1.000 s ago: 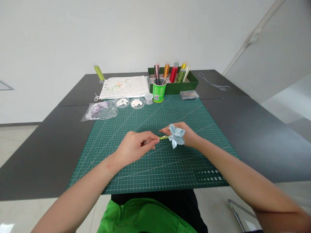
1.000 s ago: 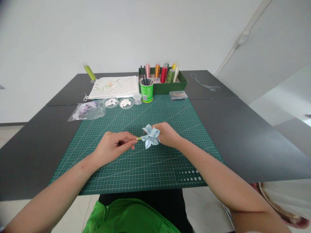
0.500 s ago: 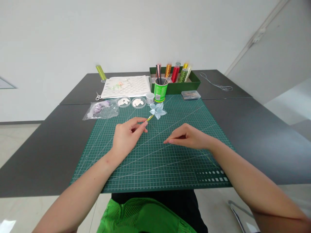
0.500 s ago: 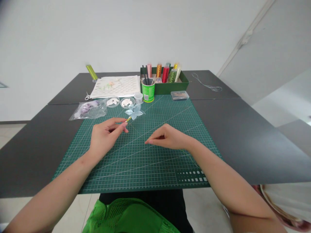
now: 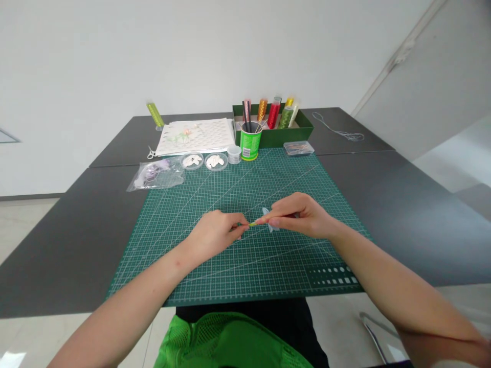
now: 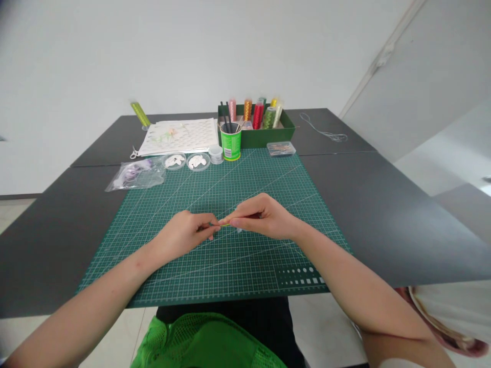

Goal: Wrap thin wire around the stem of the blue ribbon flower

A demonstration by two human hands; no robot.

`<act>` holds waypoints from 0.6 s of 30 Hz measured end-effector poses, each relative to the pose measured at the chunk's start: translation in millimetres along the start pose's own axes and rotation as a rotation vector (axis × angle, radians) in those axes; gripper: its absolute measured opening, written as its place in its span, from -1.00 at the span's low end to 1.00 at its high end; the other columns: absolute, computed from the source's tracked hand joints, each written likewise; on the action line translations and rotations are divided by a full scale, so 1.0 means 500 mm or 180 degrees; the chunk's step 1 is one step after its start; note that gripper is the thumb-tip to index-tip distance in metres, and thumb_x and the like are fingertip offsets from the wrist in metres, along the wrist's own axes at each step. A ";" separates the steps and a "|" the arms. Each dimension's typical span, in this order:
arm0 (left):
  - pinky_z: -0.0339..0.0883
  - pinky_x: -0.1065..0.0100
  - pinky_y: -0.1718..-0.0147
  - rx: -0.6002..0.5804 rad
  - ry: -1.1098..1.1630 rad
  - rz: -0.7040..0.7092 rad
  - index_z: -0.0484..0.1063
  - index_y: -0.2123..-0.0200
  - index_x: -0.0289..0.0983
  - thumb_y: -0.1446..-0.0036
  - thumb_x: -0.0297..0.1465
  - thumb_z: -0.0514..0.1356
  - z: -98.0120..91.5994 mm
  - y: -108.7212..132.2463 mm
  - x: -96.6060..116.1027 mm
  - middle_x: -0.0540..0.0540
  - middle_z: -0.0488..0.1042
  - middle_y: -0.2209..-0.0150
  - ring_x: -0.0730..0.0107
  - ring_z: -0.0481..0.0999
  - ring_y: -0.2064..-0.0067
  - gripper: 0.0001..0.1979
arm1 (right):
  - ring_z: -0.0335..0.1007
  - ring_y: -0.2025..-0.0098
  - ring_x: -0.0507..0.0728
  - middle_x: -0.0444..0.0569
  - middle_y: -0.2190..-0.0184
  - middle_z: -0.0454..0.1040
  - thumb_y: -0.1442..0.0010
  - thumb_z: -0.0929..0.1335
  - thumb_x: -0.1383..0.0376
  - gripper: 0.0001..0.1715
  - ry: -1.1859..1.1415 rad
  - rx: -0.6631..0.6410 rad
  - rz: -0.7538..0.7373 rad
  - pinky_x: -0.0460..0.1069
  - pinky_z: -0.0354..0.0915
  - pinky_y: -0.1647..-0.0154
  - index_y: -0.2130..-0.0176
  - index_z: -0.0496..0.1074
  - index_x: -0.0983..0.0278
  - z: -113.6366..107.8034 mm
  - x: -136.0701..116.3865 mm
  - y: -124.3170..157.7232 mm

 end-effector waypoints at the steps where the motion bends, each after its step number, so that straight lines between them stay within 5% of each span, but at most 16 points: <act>1: 0.12 0.47 0.53 -0.0036 0.0004 0.0039 0.61 0.23 -0.19 -0.34 -0.36 0.18 0.000 0.001 0.003 0.07 0.62 0.48 0.49 0.49 0.57 -0.82 | 0.14 0.57 -0.05 -0.16 0.60 0.35 -0.37 0.37 0.18 -0.69 0.0014 0.0064 0.0004 -0.10 0.05 0.57 0.09 0.67 0.30 0.001 0.001 -0.001; 10: 0.22 0.49 0.50 -0.0376 0.0430 0.0303 0.60 0.28 -0.22 -0.32 -0.39 0.19 0.001 0.005 0.022 0.10 0.63 0.50 0.52 0.50 0.57 -0.83 | 0.04 0.50 -0.01 -0.19 0.57 0.12 -0.46 0.19 -0.03 -0.39 0.0135 0.0303 0.0509 -0.06 0.02 0.46 -0.04 0.62 0.28 0.005 0.026 -0.005; 18: 0.25 0.51 0.49 -0.0273 0.0783 0.0382 0.56 0.29 -0.23 -0.32 -0.34 0.21 0.000 0.011 0.026 0.08 0.64 0.47 0.51 0.57 0.49 -0.84 | -0.06 0.49 0.04 -0.17 0.55 0.05 -0.47 -0.03 -0.14 -0.12 -0.0078 0.0285 0.0801 -0.01 0.00 0.39 -0.07 0.61 0.26 0.000 0.062 -0.004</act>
Point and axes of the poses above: each hand's wrist, its own y-axis away from the middle knuckle, its own z-axis out of the palm, x = y × z, the point moved 2 cm from there along -y, towards the middle knuckle
